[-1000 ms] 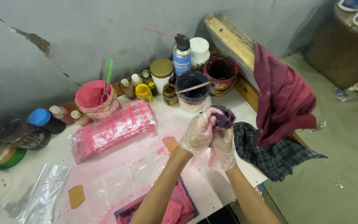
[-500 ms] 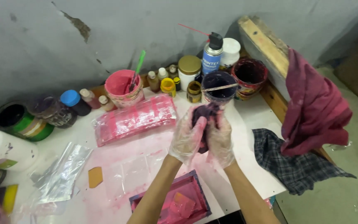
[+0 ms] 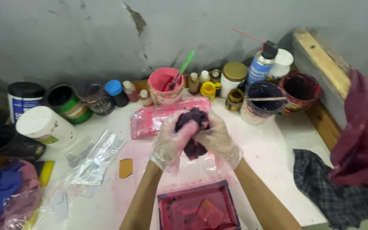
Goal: Applying pink ink to a small printing frame and cleaning it with a cloth at a workbench.
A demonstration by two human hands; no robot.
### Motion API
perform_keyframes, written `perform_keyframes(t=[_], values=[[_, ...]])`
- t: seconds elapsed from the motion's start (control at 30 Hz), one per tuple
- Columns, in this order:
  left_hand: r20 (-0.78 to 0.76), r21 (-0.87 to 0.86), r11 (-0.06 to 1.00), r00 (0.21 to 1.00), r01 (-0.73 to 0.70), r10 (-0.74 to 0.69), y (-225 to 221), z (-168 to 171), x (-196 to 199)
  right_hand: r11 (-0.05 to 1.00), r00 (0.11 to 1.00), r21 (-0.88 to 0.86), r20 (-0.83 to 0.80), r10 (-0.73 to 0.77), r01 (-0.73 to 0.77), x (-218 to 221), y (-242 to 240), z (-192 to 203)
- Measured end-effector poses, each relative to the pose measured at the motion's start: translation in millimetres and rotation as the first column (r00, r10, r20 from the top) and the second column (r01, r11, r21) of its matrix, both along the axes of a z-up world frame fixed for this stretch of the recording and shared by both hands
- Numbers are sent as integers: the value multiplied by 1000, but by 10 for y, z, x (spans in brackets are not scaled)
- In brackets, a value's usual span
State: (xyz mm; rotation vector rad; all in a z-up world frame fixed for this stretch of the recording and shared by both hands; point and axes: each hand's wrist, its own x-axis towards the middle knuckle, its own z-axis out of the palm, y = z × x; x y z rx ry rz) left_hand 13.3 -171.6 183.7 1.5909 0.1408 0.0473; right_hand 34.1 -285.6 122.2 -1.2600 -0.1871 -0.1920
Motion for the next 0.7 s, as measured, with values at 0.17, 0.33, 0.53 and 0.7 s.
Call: perform_keyframes(t=[0.17, 0.33, 0.53, 0.7], values=[[383, 246, 956, 890, 162, -249, 246, -6, 262, 945, 990, 295, 37, 135, -140, -75, 121, 747], [498, 145, 972, 835, 186, -234, 389, 105, 388, 944, 955, 148, 8, 298, -296, 46, 65, 803], [605, 98, 991, 785, 93, -133, 272, -8, 635, 991, 996, -101, -10, 85, -86, 251, 241, 779], [501, 379, 914, 862, -142, -74, 277, -101, 675, 914, 978, -350, 122, -171, 204, 278, 286, 607]])
